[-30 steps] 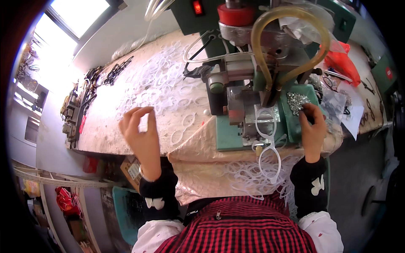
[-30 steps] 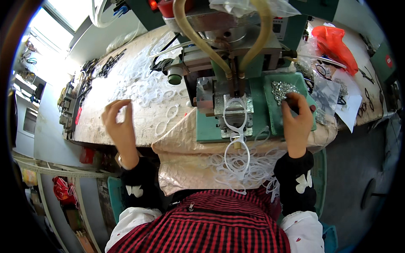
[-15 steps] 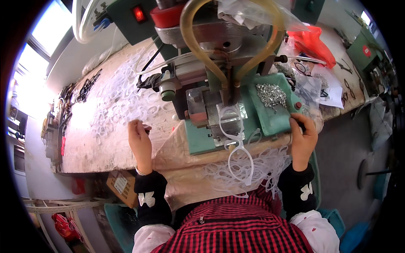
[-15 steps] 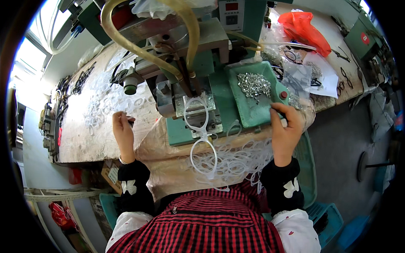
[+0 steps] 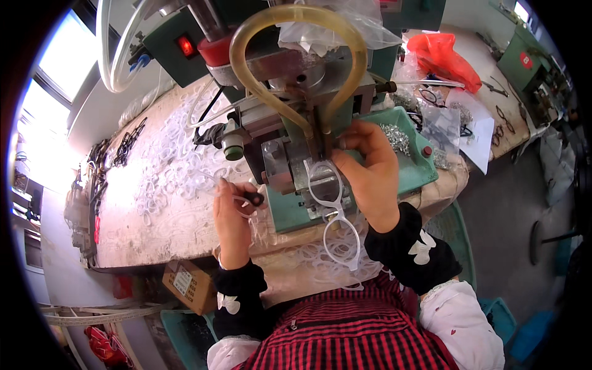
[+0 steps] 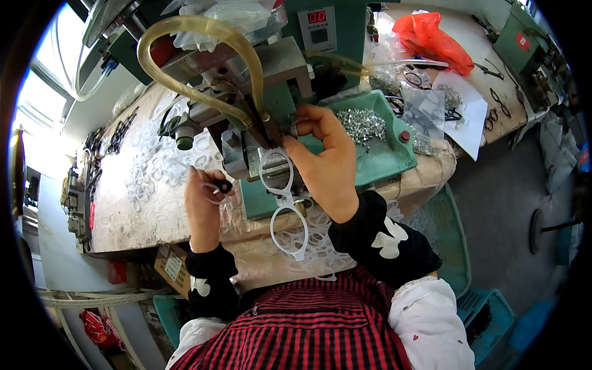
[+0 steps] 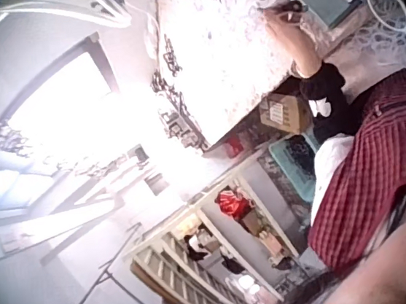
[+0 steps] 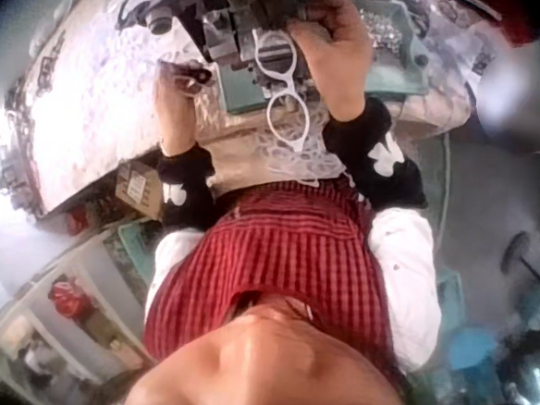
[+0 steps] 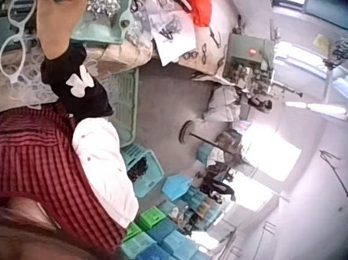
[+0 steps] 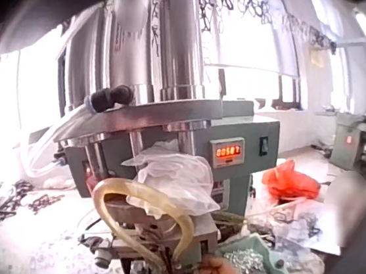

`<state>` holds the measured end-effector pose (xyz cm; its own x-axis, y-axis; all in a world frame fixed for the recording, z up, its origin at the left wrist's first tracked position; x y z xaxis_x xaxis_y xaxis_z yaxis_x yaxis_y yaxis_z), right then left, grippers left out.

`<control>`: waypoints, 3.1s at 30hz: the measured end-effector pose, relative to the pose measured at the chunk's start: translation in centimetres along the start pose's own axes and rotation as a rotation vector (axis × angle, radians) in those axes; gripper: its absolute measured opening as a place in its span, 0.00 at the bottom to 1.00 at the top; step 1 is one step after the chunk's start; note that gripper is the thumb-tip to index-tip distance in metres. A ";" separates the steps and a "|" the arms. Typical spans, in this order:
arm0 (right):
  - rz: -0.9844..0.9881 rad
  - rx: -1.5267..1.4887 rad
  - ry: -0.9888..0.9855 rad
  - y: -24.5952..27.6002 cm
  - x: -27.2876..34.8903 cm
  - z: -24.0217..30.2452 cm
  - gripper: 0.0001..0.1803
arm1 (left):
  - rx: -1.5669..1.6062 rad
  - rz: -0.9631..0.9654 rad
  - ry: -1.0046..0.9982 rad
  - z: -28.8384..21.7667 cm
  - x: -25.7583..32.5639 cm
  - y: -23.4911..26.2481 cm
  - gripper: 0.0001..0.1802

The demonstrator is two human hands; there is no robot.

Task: The person assembles eyeglasses by placing white plastic frames into a green jig on a press machine, then inserting small metal screws into the hinge area. The person repeatedly operates the press to secure the screws, removes the assembled frames, and places them on the table. The process is repeated for multiple frames.

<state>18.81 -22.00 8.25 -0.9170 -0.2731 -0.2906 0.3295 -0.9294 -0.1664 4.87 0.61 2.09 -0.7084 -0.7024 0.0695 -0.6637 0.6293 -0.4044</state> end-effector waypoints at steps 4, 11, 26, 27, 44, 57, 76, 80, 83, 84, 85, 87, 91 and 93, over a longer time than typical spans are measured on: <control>0.067 -0.148 -0.091 -1.2 0.1 1.6 0.25 | -0.056 0.193 -0.294 -8.4 5.7 -9.3 0.26; 0.145 -0.028 -0.027 -0.6 1.3 3.6 0.23 | 0.199 0.752 0.621 -7.8 12.9 -13.1 0.17; -0.083 1.277 0.204 11.9 0.8 -3.4 0.07 | 0.299 0.631 0.810 -0.6 9.4 -14.4 0.20; -0.121 1.322 0.229 11.7 0.7 -3.3 0.06 | 0.300 0.651 0.823 -0.1 9.4 -14.3 0.21; -0.146 0.736 0.183 8.6 -0.4 -3.0 0.07 | -1.578 -0.029 -0.856 -4.7 -6.8 2.0 0.14; -0.109 0.698 0.150 10.3 3.1 1.2 0.07 | 0.089 -0.010 -0.210 -3.3 -6.7 5.5 0.06; 0.048 -0.096 -0.093 -1.1 0.2 2.3 0.23 | 0.335 0.420 -0.104 -9.4 8.1 -9.6 0.14; 0.099 -0.045 -0.048 -1.4 1.1 3.8 0.22 | 0.272 0.549 0.210 -8.0 11.2 -10.8 0.14; 0.213 0.185 0.072 0.5 0.2 4.3 0.24 | 0.192 0.645 0.638 -4.4 10.5 -13.5 0.14; 0.163 0.224 0.107 1.5 -0.6 3.8 0.24 | 0.195 0.653 0.697 -2.5 10.0 -13.9 0.14; 0.102 0.261 0.143 2.9 -1.5 2.8 0.25 | 0.171 0.602 0.668 -1.7 9.5 -14.4 0.14; -0.197 0.495 0.125 7.6 -2.3 0.8 0.24 | 0.139 0.586 0.677 -2.0 8.9 -14.7 0.14; -0.283 0.776 0.158 13.4 -1.4 -3.6 0.17 | 0.111 0.575 0.688 -1.5 9.1 -14.9 0.14; -0.198 1.015 0.280 12.5 0.4 -3.1 0.12 | 0.109 0.568 0.685 -1.1 9.0 -14.7 0.15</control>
<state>23.28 -32.92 3.12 -0.8073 -0.1478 -0.5714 -0.2784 -0.7583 0.5895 8.03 -14.58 9.62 -0.9342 0.0799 0.3477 -0.1678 0.7617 -0.6258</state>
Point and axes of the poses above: each hand's wrist, its own x-axis away from the middle knuckle, its own y-axis out of the back of the hand, z = x × y, the point moved 4 cm from there along -x, towards the middle knuckle, and after that the axes turned 7 degrees about x, right-handed, at the moved point
